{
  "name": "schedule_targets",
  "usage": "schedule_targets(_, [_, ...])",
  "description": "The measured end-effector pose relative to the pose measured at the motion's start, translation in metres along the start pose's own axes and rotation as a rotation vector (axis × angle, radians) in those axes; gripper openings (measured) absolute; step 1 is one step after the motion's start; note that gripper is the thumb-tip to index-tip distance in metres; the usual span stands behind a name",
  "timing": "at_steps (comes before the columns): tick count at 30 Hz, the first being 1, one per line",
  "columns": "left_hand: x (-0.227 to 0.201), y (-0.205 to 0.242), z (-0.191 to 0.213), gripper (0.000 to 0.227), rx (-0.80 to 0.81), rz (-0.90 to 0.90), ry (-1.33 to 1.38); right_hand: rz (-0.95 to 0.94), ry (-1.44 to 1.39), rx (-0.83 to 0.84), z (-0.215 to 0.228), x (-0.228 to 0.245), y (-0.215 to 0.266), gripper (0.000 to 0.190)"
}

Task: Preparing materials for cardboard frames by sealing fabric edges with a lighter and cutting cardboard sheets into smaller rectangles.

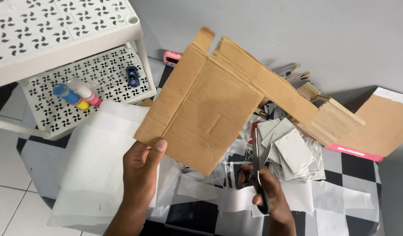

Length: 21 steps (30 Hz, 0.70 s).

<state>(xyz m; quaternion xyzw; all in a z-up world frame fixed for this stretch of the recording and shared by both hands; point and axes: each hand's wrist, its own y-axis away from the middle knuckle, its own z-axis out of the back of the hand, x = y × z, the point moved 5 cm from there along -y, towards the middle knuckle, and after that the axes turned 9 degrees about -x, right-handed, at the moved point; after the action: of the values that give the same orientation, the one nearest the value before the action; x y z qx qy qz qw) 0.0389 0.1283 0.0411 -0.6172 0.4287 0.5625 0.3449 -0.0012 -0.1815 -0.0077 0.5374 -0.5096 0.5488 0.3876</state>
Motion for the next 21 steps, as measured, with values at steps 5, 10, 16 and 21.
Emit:
schedule_targets(5, [-0.016,0.003,-0.014,0.026,0.047,-0.047,0.017,-0.033,0.069,0.063,-0.003,-0.006,0.004,0.090])
schedule_targets(10, [-0.024,0.000,-0.027,0.027,0.103,-0.079,0.012,-0.059,0.028,0.068,-0.001,-0.013,0.012,0.091])
schedule_targets(16, [-0.026,-0.007,-0.034,0.029,0.112,-0.065,0.008,-0.069,-0.010,0.082,-0.002,-0.020,0.019,0.088])
schedule_targets(21, [-0.027,-0.012,-0.032,0.025,0.112,-0.078,0.017,-0.162,0.077,0.048,0.001,-0.025,0.023,0.094])
